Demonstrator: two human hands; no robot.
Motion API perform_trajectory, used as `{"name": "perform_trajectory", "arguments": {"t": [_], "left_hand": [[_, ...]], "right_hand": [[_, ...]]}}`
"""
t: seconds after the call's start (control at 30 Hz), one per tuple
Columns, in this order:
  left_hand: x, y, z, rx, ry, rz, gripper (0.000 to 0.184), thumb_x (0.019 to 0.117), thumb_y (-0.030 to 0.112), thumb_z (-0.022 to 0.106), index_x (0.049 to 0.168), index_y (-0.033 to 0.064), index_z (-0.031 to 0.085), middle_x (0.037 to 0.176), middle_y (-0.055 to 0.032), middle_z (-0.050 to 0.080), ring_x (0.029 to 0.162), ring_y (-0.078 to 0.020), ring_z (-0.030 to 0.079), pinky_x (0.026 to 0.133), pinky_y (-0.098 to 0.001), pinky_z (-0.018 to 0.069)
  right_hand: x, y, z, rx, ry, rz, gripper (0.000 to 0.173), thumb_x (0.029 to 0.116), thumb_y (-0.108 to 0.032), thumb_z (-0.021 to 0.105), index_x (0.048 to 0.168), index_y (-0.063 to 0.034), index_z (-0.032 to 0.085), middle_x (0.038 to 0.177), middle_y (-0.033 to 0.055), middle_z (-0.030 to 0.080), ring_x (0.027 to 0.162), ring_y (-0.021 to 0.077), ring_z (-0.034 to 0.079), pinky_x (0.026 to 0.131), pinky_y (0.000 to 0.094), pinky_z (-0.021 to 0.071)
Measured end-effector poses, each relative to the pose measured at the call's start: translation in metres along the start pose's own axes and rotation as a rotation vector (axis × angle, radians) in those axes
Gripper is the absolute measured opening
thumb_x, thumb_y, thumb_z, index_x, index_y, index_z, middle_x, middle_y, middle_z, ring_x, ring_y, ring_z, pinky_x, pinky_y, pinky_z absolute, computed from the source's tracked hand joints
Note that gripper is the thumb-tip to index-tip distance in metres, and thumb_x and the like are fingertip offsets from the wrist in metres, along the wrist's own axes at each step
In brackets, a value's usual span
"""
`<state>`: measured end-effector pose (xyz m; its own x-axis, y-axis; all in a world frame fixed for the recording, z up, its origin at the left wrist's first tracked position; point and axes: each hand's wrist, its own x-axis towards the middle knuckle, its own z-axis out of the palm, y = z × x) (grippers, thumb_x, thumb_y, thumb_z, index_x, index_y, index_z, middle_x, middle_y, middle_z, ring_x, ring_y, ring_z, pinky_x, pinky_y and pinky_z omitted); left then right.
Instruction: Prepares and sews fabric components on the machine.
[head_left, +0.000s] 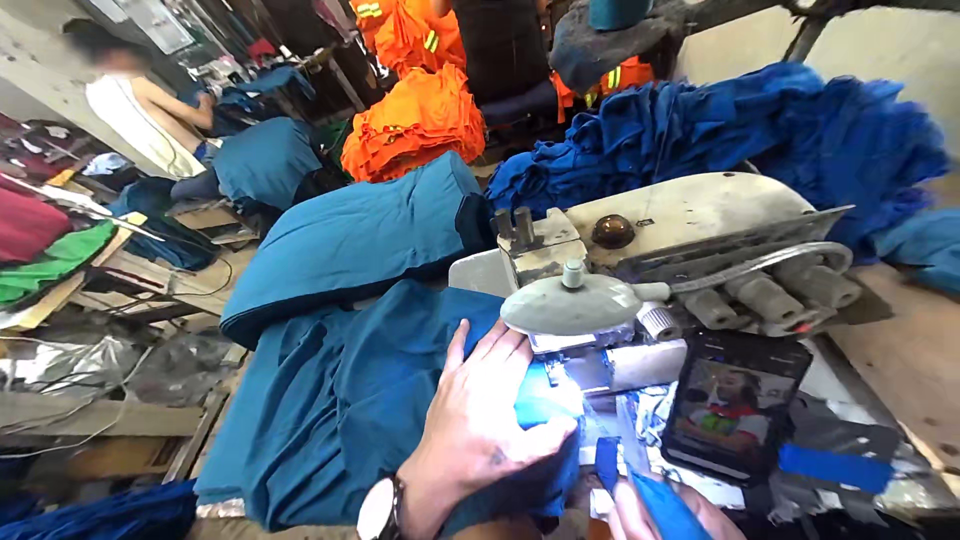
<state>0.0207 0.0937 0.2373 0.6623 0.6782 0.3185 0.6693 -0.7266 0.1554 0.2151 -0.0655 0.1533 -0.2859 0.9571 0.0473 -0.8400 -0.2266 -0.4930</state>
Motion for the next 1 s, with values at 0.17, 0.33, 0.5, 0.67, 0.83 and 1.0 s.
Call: {"name": "perform_trajectory", "arguments": {"t": [0.17,0.33,0.5,0.67,0.83,1.0], "left_hand": [[-0.039,0.026,-0.031,-0.249,0.317,-0.073,0.040,0.0973,0.048,0.063,0.115,0.0149,0.074,0.120,-0.0023,0.073,0.120,-0.0163,0.065,0.108,-0.0486,0.0475],[-0.077,0.086,-0.004,-1.206,-0.027,-0.435,0.055,0.0897,0.043,0.076,0.120,-0.0013,0.063,0.103,-0.0056,0.070,0.078,-0.0101,0.068,0.066,-0.0277,0.0605],[-0.079,0.072,0.015,-1.444,-0.015,-0.539,0.020,0.1029,0.016,0.059,0.098,0.0007,0.070,0.082,-0.0071,0.070,0.074,-0.0143,0.068,0.069,-0.0312,0.0592],[-0.086,0.062,0.008,-1.511,-0.123,-0.521,0.024,0.1056,0.015,0.054,0.095,0.0012,0.070,0.080,-0.0040,0.069,0.070,-0.0111,0.066,0.066,-0.0290,0.0582],[-0.086,0.059,0.007,-1.534,-0.181,-0.462,0.034,0.1085,0.015,0.045,0.086,0.0025,0.068,0.075,-0.0029,0.067,0.068,-0.0106,0.065,0.066,-0.0297,0.0574],[-0.087,0.054,0.015,-1.258,-0.105,-0.414,0.020,0.1023,0.024,0.060,0.101,0.0072,0.071,0.085,-0.0001,0.070,0.073,-0.0088,0.066,0.067,-0.0284,0.0573]], "right_hand": [[0.004,-0.003,0.011,-0.404,0.115,-0.161,0.010,0.0970,-0.019,0.068,0.102,-0.0135,0.075,0.090,-0.0018,0.072,0.084,0.0102,0.068,0.078,0.0331,0.0583],[0.010,0.012,0.043,-0.952,0.409,-0.437,0.010,0.0924,-0.010,0.071,0.100,-0.0037,0.073,0.094,-0.0012,0.074,0.087,0.0032,0.070,0.080,0.0247,0.0614],[0.010,0.022,0.050,-1.357,0.514,-0.551,0.013,0.0890,-0.018,0.075,0.093,-0.0063,0.073,0.086,0.0003,0.073,0.077,0.0033,0.069,0.069,0.0218,0.0605],[0.015,0.005,0.044,-0.967,0.333,-0.235,0.030,0.1028,-0.035,0.061,0.105,-0.0083,0.074,0.092,-0.0042,0.072,0.086,0.0033,0.067,0.080,0.0251,0.0570],[0.037,0.004,0.051,-0.916,0.385,-0.259,0.019,0.0995,-0.019,0.065,0.095,-0.0047,0.076,0.085,0.0025,0.071,0.080,0.0089,0.066,0.075,0.0269,0.0560],[0.035,0.006,0.049,-1.003,0.427,-0.271,0.019,0.0986,-0.021,0.067,0.096,-0.0072,0.078,0.090,0.0015,0.073,0.083,0.0087,0.067,0.077,0.0258,0.0562]]}}
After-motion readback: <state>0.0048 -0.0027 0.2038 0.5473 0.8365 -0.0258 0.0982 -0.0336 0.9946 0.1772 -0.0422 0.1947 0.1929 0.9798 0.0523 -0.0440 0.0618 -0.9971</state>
